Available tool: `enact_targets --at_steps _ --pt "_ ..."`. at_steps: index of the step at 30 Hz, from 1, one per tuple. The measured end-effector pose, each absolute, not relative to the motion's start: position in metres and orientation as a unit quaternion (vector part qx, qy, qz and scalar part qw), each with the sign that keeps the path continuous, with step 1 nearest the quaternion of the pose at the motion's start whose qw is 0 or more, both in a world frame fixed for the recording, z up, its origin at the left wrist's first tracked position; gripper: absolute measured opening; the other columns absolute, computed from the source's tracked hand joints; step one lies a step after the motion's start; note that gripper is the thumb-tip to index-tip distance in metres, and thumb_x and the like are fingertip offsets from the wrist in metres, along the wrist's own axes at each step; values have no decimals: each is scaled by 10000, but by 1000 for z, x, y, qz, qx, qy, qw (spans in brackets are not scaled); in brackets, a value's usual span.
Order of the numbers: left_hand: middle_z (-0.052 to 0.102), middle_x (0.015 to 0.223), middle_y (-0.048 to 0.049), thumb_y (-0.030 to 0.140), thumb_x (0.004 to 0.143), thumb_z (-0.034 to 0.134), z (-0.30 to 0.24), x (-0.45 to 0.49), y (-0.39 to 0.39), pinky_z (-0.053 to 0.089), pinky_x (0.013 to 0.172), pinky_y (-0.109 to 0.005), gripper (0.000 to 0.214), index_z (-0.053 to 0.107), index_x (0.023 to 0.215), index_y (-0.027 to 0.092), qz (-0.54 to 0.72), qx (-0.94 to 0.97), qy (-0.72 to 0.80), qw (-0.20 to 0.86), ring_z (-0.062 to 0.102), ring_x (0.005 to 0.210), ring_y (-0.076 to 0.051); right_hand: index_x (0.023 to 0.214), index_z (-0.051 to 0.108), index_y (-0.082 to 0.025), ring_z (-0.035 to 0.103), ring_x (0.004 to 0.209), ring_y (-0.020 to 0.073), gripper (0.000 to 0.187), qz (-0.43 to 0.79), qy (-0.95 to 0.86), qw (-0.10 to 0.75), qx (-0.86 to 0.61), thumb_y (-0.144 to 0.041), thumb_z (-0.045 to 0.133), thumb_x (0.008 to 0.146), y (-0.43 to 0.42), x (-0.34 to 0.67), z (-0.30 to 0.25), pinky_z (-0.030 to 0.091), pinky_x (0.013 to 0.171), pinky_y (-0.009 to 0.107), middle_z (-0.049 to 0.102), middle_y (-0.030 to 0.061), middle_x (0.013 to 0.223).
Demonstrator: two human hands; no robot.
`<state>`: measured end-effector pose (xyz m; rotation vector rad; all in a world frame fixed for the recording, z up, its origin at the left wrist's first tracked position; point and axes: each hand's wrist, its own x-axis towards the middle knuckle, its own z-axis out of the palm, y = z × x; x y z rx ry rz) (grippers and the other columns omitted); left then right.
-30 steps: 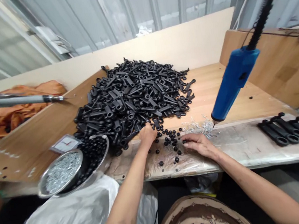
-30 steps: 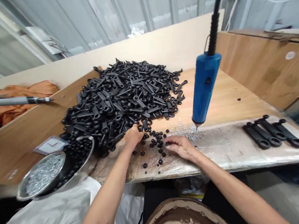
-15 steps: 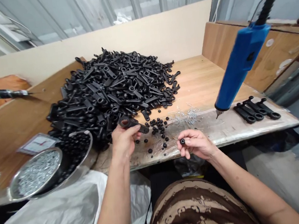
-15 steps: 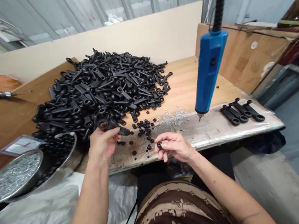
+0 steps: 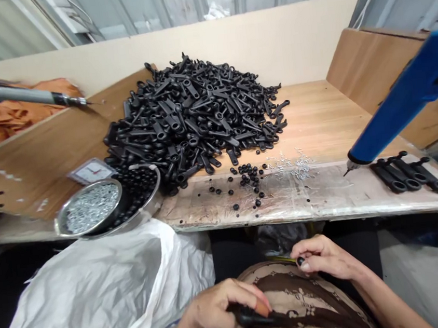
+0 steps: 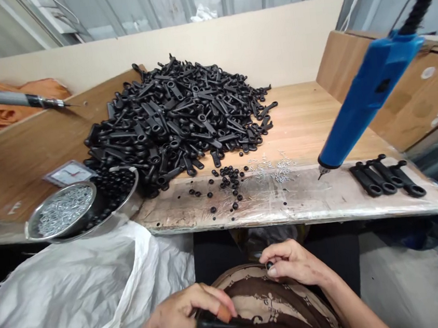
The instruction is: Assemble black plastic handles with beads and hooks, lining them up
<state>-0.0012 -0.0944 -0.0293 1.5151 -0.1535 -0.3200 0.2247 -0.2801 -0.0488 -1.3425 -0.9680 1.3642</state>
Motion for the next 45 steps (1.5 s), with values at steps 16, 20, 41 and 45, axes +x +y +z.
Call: enact_targets --at_steps 16,20,41,45 --pt "503 603 52 106 498 617 -31 37 -91 300 474 -166 342 577 836 141 -150 630 157 746 409 529 -64 870 635 -165 536 639 118 179 432 -403 510 -625 -286 648 738 -264 223 -36 431 586 224 596 19 735" --pt "444 550 50 181 575 622 -18 64 -105 291 501 -186 164 563 717 125 68 662 213 716 352 510 -59 912 626 -162 579 578 123 220 444 -270 674 -525 -246 670 713 -262 216 -33 474 512 227 617 18 689" --pt "583 697 9 95 757 431 -18 114 -146 392 699 -240 109 498 778 179 128 829 177 515 530 675 -123 818 659 -141 510 401 92 191 427 -174 784 -416 -310 651 729 -250 208 -31 400 345 181 575 -4 513" --pt "574 697 10 100 760 421 -19 114 -147 392 661 -229 115 492 785 187 136 860 180 458 527 654 -120 823 674 -145 487 400 76 165 384 -185 783 -454 -282 650 734 -253 208 -37 396 361 175 565 -11 507"
